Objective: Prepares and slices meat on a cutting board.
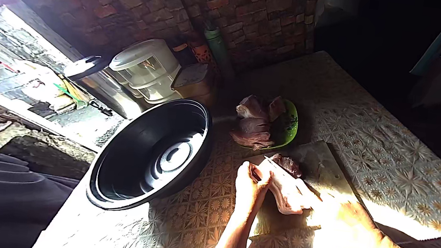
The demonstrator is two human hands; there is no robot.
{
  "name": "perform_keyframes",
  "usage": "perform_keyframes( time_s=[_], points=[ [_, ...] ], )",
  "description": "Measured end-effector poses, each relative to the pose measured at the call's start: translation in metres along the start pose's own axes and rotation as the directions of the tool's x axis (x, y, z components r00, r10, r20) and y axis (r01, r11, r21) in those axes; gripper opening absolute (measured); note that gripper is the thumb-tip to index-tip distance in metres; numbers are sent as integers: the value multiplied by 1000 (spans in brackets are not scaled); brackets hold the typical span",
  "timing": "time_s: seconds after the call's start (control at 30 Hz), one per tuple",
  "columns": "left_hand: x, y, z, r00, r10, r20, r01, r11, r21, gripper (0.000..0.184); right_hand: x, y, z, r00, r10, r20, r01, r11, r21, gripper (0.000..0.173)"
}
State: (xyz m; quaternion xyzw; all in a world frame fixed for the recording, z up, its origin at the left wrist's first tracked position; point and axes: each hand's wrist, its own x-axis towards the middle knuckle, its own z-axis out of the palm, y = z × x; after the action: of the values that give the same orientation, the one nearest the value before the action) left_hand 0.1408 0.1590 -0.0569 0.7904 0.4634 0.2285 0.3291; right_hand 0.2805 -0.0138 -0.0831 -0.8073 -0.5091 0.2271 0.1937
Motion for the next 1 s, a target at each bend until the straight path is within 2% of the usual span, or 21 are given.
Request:
perform_keyframes(
  time_s=[0.07,0.1,0.17,0.2,0.23,0.3,0.4,0.5,0.53,0.6,0.67,0.7,0.73,0.77,0.8,0.87,0.93,1.0],
  points=[
    [-1,0,1,1000,10,3,-10,1000,-7,39,-25,-24,-30,987,-159,-23,149,960,-238,43],
    [-1,0,1,1000,13,10,-13,1000,0,40,-35,-48,-49,984,-171,-41,157,960,-230,40],
    [-2,2,0,1000,16,23,-16,1000,23,41,-44,-106,-93,995,-6,103,20,990,-138,38],
    [-2,3,1,999,16,27,-17,999,32,41,-38,-112,-96,985,46,168,-13,980,-198,36],
    [-2,4,0,999,12,34,-13,999,41,41,-26,-102,-86,974,68,215,0,953,-304,33],
    [-2,5,1,999,-3,45,1,998,55,40,-4,-89,-67,976,59,212,27,924,-383,30],
    [-1,7,1,999,-3,53,-2,996,85,39,20,-100,-61,980,42,196,33,930,-367,57],
    [-3,7,1,1000,2,27,-5,996,94,39,34,-100,-59,982,2,190,63,939,-338,64],
    [-4,7,1,1000,2,16,-3,996,88,39,30,-98,-62,979,7,202,63,939,-337,63],
    [-5,7,1,1000,10,3,-10,996,85,39,10,-94,-72,968,47,247,36,946,-324,47],
    [-6,6,0,1000,29,6,-29,997,73,39,-16,-100,-92,940,139,312,-62,968,-243,41],
    [-6,4,0,999,53,4,-53,996,65,38,-26,-99,-92,946,166,278,-111,973,-201,43],
    [-5,1,1,997,79,4,-79,995,54,37,-31,-81,-75,980,115,159,-81,975,-207,44],
    [-4,-1,2,995,99,4,-99,994,44,35,-27,-47,-49,999,-30,13,32,959,-280,44],
    [-3,-2,2,994,105,12,-106,994,39,34,-21,-32,-40,998,-53,36,62,949,-309,44],
    [-1,-2,2,994,102,33,-104,994,41,33,-7,-44,-56,974,39,223,34,949,-312,39],
    [1,-1,1,995,85,57,-87,995,47,33,13,-67,-70,935,90,343,16,956,-295,50],
    [2,0,1,995,73,70,-77,996,49,33,29,-86,-76,941,44,335,62,953,-298,63]
  ],
)
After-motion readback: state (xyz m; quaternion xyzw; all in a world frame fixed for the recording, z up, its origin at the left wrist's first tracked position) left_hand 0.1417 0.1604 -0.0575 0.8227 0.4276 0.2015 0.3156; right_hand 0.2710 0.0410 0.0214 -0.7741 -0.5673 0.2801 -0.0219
